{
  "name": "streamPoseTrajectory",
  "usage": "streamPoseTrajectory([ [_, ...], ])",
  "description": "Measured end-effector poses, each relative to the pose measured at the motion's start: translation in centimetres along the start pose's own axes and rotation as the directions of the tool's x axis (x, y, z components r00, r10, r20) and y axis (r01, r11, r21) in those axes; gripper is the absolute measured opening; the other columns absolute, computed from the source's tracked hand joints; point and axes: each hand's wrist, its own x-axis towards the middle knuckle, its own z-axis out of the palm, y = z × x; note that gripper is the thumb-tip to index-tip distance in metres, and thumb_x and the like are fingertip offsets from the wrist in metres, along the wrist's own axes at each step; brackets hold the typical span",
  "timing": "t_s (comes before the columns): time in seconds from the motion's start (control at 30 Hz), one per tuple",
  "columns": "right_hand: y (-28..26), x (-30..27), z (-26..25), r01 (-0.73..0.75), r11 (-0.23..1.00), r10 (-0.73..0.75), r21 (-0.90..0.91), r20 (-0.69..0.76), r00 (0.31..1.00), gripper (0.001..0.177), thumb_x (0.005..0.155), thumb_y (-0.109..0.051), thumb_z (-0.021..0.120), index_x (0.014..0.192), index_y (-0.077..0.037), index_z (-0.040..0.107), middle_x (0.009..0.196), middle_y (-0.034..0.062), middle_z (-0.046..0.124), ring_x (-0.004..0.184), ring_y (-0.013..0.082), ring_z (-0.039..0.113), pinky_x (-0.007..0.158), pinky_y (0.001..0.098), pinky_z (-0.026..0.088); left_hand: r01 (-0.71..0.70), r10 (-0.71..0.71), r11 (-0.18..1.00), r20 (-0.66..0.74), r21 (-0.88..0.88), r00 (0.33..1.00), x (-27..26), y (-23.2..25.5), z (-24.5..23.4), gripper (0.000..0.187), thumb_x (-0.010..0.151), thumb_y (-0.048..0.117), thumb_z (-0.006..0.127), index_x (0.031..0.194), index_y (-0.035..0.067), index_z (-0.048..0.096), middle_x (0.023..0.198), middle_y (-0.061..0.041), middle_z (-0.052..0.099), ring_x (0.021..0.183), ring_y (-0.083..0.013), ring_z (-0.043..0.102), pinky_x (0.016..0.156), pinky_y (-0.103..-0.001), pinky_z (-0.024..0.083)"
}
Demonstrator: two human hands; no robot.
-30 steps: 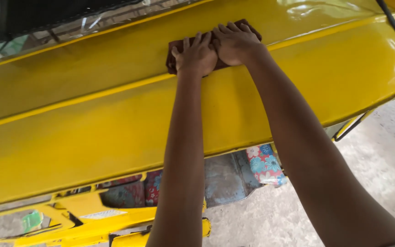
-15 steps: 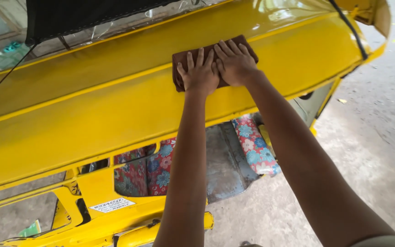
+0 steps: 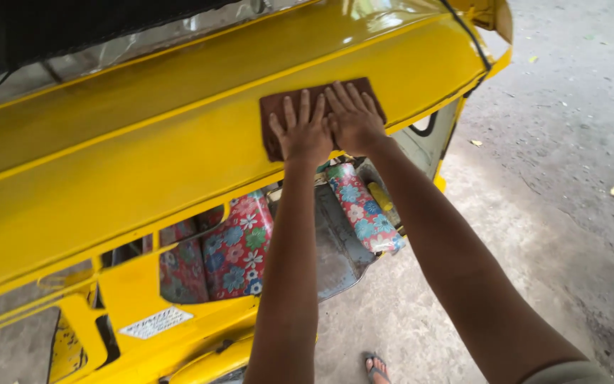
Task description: Sanding the roof of a yellow motorized tricycle using a piece of sandpaper.
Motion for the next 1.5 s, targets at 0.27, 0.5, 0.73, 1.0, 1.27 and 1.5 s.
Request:
streamPoseTrajectory([
  [0.27, 4.1, 4.2, 0.0, -0.023, 1.0, 0.022, 0.016, 0.015, 1.0, 0.064, 0.106, -0.043, 0.033, 0.164, -0.017, 0.026, 0.172, 0.0074, 0.018, 0.158, 0.0294, 0.015, 0.127, 0.0495, 0.011, 0.009, -0.009, 1.0, 0.035, -0.003, 0.999, 5.0, 2.0, -0.1, 0.057, 0.107, 0.043, 0.032, 0.163, 0.036, 0.025, 0.173, 0.001, 0.014, 0.159, -0.0366, 0.007, 0.12, -0.073, 0.003],
  [0.5, 12.3, 12.8, 0.4, -0.021, 0.999, 0.019, 0.025, 0.076, 0.997, 0.063, 0.107, -0.044, 0.03, 0.163, -0.016, 0.028, 0.171, 0.0068, 0.022, 0.158, 0.0289, 0.017, 0.126, 0.0493, 0.011, 0.075, -0.078, 0.997, 0.256, 0.023, 0.964, 15.0, 5.8, 0.2, 0.058, 0.106, 0.044, 0.022, 0.164, 0.039, 0.016, 0.173, 0.006, 0.006, 0.159, -0.0351, 0.004, 0.123, -0.067, 0.001],
  [0.73, 18.8, 22.5, 1.1, 0.005, 0.999, 0.004, -0.034, 0.267, 0.964, 0.063, 0.106, -0.048, 0.028, 0.163, -0.02, 0.027, 0.172, 0.0028, 0.021, 0.159, 0.0264, 0.016, 0.129, 0.0447, 0.01, 0.184, -0.176, 0.983, 0.428, 0.022, 0.887, 25.8, 8.0, 2.2, 0.062, 0.104, 0.043, 0.023, 0.164, 0.042, 0.009, 0.174, 0.008, 0.001, 0.16, -0.0344, -0.001, 0.125, -0.063, 0.001],
  [1.0, 20.0, 26.4, 1.5, 0.038, 0.998, -0.02, -0.047, 0.339, 0.941, 0.067, 0.104, -0.05, 0.03, 0.163, -0.02, 0.02, 0.171, 0.0042, 0.014, 0.158, 0.0272, 0.01, 0.126, 0.0435, 0.007, 0.256, -0.248, 0.966, 0.45, 0.044, 0.858, 29.9, 7.9, 4.0, 0.059, 0.107, 0.041, 0.017, 0.165, 0.043, 0.006, 0.174, 0.009, -0.001, 0.161, -0.0328, -0.002, 0.126, -0.065, 0.0],
  [1.27, 19.9, 23.0, 1.0, 0.049, 0.997, -0.031, -0.053, 0.298, 0.954, 0.065, 0.107, -0.047, 0.028, 0.164, -0.017, 0.022, 0.172, 0.005, 0.016, 0.158, 0.0267, 0.013, 0.127, 0.0442, 0.009, 0.289, -0.271, 0.957, 0.483, 0.039, 0.833, 26.4, 9.4, 2.0, 0.06, 0.106, 0.044, 0.017, 0.164, 0.044, 0.005, 0.174, 0.012, -0.003, 0.161, -0.0296, -0.001, 0.126, -0.066, 0.001],
  [1.5, 17.9, 14.4, -1.4, -0.003, 1.0, 0.006, -0.017, 0.15, 0.989, 0.063, 0.107, -0.044, 0.028, 0.164, -0.016, 0.027, 0.172, 0.0053, 0.02, 0.159, 0.0267, 0.016, 0.128, 0.0463, 0.01, 0.201, -0.192, 0.979, 0.402, 0.02, 0.895, 20.0, 11.3, 1.0, 0.061, 0.106, 0.042, 0.021, 0.165, 0.042, 0.008, 0.175, 0.009, 0.001, 0.161, -0.0284, 0.003, 0.125, -0.067, 0.001],
])
